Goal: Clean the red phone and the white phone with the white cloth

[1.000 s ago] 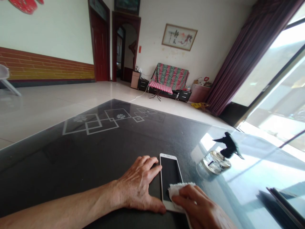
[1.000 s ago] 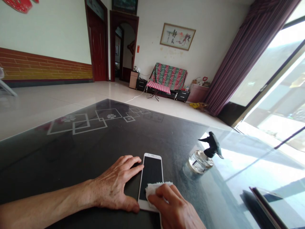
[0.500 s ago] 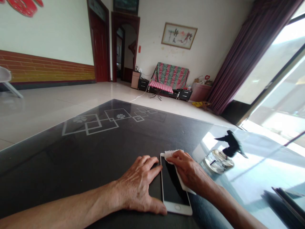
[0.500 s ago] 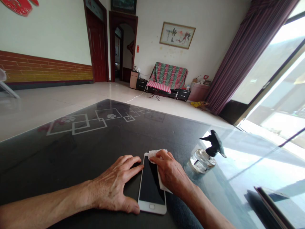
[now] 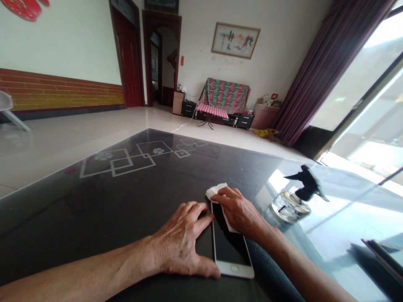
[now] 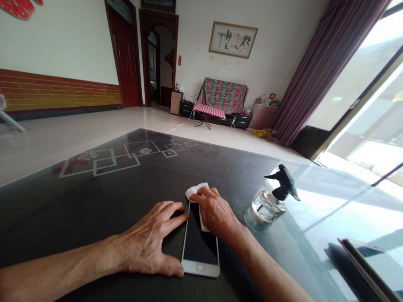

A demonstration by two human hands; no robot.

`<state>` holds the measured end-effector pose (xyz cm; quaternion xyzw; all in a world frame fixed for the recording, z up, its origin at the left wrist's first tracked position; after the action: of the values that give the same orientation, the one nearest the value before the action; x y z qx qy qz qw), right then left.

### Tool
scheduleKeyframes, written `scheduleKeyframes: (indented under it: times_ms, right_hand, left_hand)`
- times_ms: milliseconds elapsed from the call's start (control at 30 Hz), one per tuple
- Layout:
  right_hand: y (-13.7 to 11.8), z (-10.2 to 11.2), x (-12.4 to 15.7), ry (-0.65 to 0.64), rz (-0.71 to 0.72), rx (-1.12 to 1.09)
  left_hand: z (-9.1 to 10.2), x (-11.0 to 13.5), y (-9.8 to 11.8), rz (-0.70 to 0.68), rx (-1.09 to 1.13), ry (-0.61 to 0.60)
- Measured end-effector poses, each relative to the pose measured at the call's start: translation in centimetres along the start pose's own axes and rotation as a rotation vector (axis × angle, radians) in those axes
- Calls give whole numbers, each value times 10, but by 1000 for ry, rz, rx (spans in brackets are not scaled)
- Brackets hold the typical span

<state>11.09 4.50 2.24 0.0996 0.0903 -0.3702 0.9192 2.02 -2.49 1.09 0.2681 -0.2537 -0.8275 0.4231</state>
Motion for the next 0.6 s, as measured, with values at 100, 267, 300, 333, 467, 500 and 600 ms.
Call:
scheduleKeyframes:
  times_ms: [100,267,300,333,467,500,600]
  right_hand:
    - [6,1,2,2,-23,12]
    - [11,2,6,-8,-52,59]
    - [11,2,6,-11,-58,74]
    - [12,1,7,-13,-66,90]
    - [17,0,12,-13,-93,151]
    - [19,0,14,-14,-99,167]
    - [24,1,20,-19,-122,224]
  left_hand:
    - [-1,0,0,2,-16,-4]
    - [-1,0,0,-6,-10,0]
    - [-1,0,0,-8,-7,7]
    - [0,1,0,-10,-7,13]
    - [0,1,1,-15,-13,17]
    - [0,1,1,-15,-10,19]
    - [0,1,0,-13,-5,24]
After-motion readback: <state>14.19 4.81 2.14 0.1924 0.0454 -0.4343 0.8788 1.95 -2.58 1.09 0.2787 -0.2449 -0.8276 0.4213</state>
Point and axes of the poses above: each hand's wrist, its own x-axis away from the middle knuckle, its own z-axis out of the back of the hand, y = z × x, the point moved 9 cm from there along -x, towards the middle knuckle, and after that the axes turned 15 degrees about x, right-handed, at the moved point
